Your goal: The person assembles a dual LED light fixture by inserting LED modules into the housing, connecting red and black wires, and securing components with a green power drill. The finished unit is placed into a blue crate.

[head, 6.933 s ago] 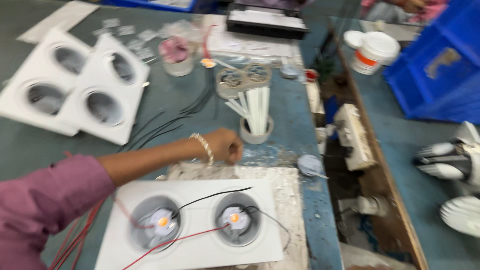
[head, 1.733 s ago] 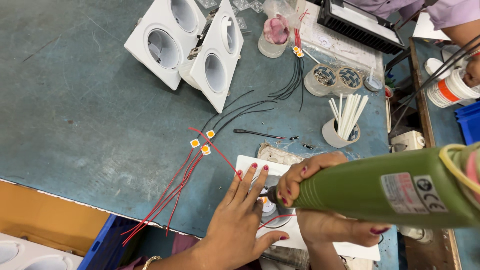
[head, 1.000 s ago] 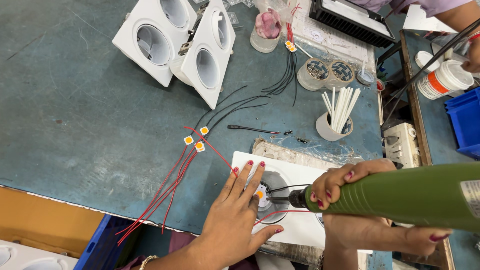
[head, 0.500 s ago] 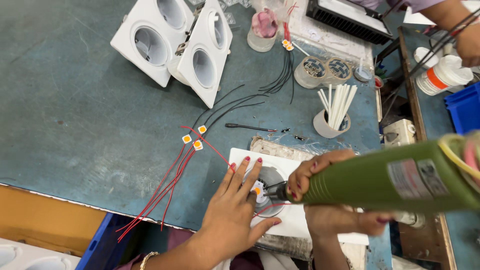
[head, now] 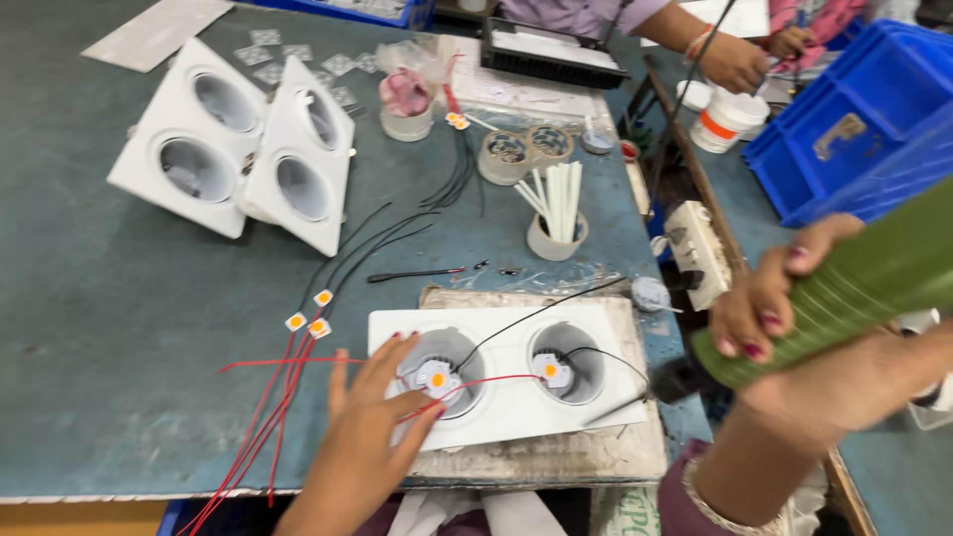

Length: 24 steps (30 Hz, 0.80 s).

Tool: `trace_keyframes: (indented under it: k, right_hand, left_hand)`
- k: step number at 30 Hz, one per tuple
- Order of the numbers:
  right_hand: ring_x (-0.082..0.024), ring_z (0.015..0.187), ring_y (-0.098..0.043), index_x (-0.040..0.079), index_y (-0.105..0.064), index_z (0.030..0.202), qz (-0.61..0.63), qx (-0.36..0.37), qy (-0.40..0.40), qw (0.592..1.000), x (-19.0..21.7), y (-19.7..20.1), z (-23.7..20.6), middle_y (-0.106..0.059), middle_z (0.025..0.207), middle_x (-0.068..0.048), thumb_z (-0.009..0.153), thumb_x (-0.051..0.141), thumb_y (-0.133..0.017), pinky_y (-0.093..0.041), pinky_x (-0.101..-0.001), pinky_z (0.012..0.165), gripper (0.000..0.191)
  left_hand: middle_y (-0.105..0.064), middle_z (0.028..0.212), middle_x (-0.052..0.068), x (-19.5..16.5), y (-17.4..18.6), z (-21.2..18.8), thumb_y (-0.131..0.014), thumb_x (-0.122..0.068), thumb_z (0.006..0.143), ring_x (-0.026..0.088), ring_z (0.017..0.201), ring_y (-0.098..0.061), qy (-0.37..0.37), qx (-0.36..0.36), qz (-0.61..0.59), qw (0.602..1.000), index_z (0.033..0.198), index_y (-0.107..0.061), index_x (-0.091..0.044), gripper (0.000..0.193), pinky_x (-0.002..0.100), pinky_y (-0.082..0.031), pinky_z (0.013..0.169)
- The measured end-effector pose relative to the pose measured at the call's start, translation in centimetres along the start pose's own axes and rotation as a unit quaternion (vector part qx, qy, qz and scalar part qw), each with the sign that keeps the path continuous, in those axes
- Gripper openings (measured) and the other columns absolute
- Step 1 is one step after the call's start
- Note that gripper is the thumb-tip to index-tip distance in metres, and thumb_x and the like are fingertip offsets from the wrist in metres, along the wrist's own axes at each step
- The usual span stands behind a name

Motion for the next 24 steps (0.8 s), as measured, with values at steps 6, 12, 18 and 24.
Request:
trace_keyframes:
  k: [6,12,18,24]
  right_hand:
    - [-0.026,0.059,-0.044,-0.009,-0.05,0.103,-0.228,-0.111,0.041,0.966,7.1,8.2,-5.6,-0.049,0.075,-0.02,0.11,0.072,-0.026,-0.041,-0.0382,0.057,0.085]
    - [-0.025,0.077,-0.053,-0.007,-0.054,0.111,-0.387,-0.271,0.148,0.869,11.7,16.1,-11.0,-0.056,0.091,-0.019,0.112,0.047,-0.036,-0.048,-0.0381,0.072,0.058]
    - [-0.024,0.096,-0.063,-0.006,-0.057,0.118,-0.574,-0.339,0.222,0.712,7.8,15.5,-14.3,-0.062,0.107,-0.018,0.115,0.023,-0.046,-0.054,-0.0381,0.087,0.031]
    - [-0.015,0.092,-0.058,-0.005,-0.064,0.135,-0.495,-0.147,-0.27,0.813,-11.2,16.7,-11.9,-0.065,0.109,-0.015,0.102,0.032,-0.057,-0.047,-0.0301,0.081,0.05]
  left_hand:
    - [-0.061,0.145,0.008,-0.2,3.0,-0.4,-0.076,-0.027,0.086,0.028,0.137,-0.052,0.027,-0.006,-0.098,0.995,0.102,-0.082,-0.018,0.019,0.048,-0.035,0.113]
    - [-0.055,0.149,0.008,-1.1,-7.2,-4.6,-0.068,-0.034,0.093,0.025,0.141,-0.048,-0.084,0.378,-0.28,0.878,0.122,-0.067,-0.019,0.032,0.043,-0.037,0.114]
    - [-0.044,0.158,0.01,2.2,-18.6,-11.5,-0.051,-0.039,0.101,0.024,0.149,-0.039,0.029,0.559,-0.344,0.754,0.143,-0.045,-0.014,0.049,0.042,-0.032,0.12]
    - [-0.03,0.168,0.014,3.2,-21.6,-10.8,-0.036,-0.042,0.106,0.023,0.158,-0.025,0.109,0.347,-0.498,0.787,0.162,-0.02,-0.008,0.068,0.042,-0.024,0.124]
Point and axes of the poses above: each hand's wrist, its own z-axis towards the middle knuckle, its own y-axis out of the back of the hand, x = y × z, the point moved 8 cm from there along z, towards the middle knuckle
